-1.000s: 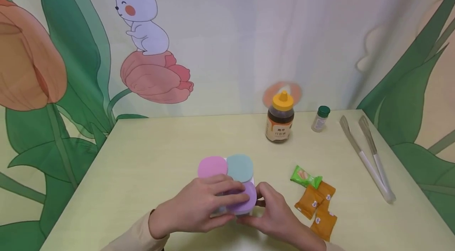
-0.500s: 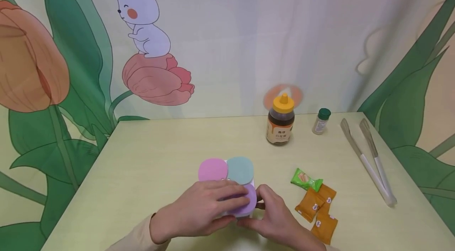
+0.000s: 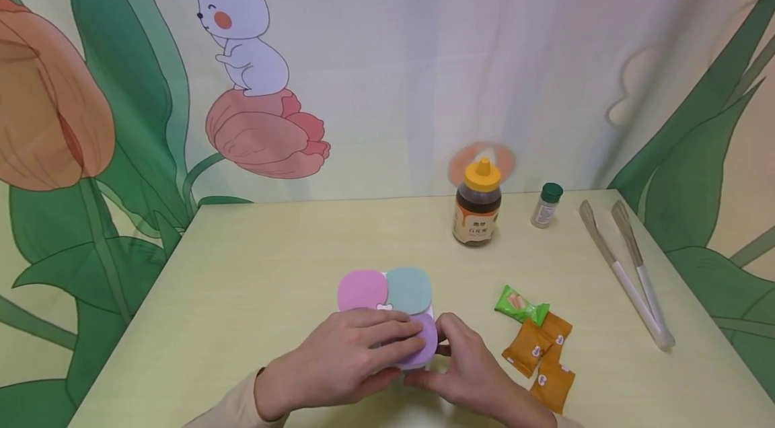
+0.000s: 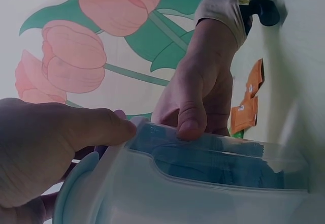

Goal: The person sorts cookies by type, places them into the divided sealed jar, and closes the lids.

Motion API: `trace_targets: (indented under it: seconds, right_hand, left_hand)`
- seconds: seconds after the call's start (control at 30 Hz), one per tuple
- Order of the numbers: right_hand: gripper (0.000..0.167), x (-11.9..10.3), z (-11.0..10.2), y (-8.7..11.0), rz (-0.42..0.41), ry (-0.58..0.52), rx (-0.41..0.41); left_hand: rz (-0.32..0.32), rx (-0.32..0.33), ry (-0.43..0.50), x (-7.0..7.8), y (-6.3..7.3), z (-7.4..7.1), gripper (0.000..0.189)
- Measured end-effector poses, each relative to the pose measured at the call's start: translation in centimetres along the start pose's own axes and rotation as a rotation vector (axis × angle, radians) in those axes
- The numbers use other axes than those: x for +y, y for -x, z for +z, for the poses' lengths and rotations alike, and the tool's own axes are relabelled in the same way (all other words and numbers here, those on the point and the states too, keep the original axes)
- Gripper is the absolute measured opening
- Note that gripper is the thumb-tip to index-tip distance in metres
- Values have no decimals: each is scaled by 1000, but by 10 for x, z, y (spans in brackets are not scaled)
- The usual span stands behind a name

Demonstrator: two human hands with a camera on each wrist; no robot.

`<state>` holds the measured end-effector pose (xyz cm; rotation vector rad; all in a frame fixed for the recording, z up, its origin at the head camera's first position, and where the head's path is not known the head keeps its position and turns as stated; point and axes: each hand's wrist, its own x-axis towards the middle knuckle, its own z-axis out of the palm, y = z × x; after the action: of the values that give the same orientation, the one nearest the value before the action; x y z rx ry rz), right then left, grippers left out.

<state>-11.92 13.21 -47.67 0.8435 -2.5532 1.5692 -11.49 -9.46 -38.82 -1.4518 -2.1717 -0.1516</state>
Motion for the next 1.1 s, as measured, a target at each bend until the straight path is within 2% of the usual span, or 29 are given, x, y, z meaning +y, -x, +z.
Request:
trace_targets:
  seconds: [0.2,0.37,0.53,0.8,1.0,1.1]
  right_hand:
    - [57,-1,-1,0,25,5,-3]
    - [56,-1,-1,1,19,16,-5]
    - [56,-2,-1,-1,-6,16,-12]
    - [56,-1,-2,0,6,16,-8]
    - [54,0,-3,1,11,19,-16]
    - [53,0,-3,0,26,16,-28]
  left_hand:
    - [25,15,-68,0,0,1,38]
    - [71,48,-181,3,-1,2,38]
    - [67,48,-261,8,0,4,40]
    - [19,38,-184,10,1,4,39]
    - [47,78,-162,7,1,7,39]
    - [50,85,-112,4,2,7,41]
